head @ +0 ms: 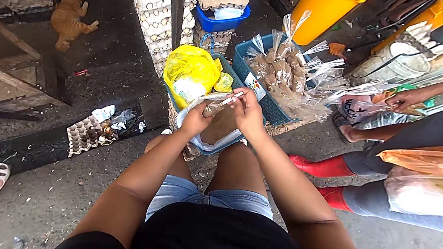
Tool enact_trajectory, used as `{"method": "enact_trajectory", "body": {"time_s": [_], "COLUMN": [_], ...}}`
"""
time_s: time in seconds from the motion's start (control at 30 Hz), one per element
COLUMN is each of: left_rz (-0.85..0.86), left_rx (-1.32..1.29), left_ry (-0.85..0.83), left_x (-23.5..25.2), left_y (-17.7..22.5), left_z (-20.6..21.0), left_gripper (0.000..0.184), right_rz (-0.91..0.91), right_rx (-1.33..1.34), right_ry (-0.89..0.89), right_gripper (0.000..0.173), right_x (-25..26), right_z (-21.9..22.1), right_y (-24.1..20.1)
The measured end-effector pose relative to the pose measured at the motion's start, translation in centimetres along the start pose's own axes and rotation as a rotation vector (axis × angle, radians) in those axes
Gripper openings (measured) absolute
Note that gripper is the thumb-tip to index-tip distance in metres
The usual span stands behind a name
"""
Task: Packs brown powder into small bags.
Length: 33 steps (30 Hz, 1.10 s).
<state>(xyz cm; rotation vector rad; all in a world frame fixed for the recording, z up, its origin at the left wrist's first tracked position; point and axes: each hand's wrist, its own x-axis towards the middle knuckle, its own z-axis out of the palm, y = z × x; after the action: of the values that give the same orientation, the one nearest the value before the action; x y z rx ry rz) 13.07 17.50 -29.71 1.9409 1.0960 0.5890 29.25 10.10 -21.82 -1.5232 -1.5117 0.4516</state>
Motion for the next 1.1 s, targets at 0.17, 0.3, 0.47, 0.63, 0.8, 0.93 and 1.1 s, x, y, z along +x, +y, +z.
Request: {"method": "enact_trajectory", "body": {"time_s": [0.17, 0.3, 0.47, 0.63, 0.8, 0.93, 1.1], "left_rz": [0.017, 0.023, 0.028, 0.032, 0.051, 0.04, 0.013], "left_rx": [0.031, 0.025, -0.004, 0.004, 0.004, 0.012, 0.046], "left_ry": [0.016, 0.044, 0.021, 0.024, 0.027, 0.017, -0.026], "left_x": [0.1, -0.2, -0.1, -0.2, -0.3, -0.1, 0.1], "left_y": [-0.3, 0.0, 0.0, -0.3, -0.2, -0.3, -0.4], "left_z": [0.2, 0.1, -0.2, 0.0, 0.1, 0.1, 0.2], "left_gripper": [0.034, 0.028, 0.031, 0.03, 0.028, 0.032, 0.034], "right_rz": [-0.191, 0.05, 0.464, 0.672, 0.706, 0.623, 0.411], "right_rx": [-0.039, -0.15, -0.076, 0.168, 0.437, 0.492, 0.302], "right_ry": [0.265, 0.277, -0.04, 0.074, 0.324, 0.416, 0.317], "right_gripper": [0.022, 0.026, 0.03, 0.033, 0.033, 0.029, 0.029], "right_x": [1.2, 0.2, -3.3, -2.1, -0.5, 0.3, -0.4], "right_z": [-2.3, -0.6, 4.3, 2.1, -2.5, -4.6, -3.1], "right_y": [0.9, 3.3, 4.3, 5.0, 3.8, 1.9, 0.1]}}
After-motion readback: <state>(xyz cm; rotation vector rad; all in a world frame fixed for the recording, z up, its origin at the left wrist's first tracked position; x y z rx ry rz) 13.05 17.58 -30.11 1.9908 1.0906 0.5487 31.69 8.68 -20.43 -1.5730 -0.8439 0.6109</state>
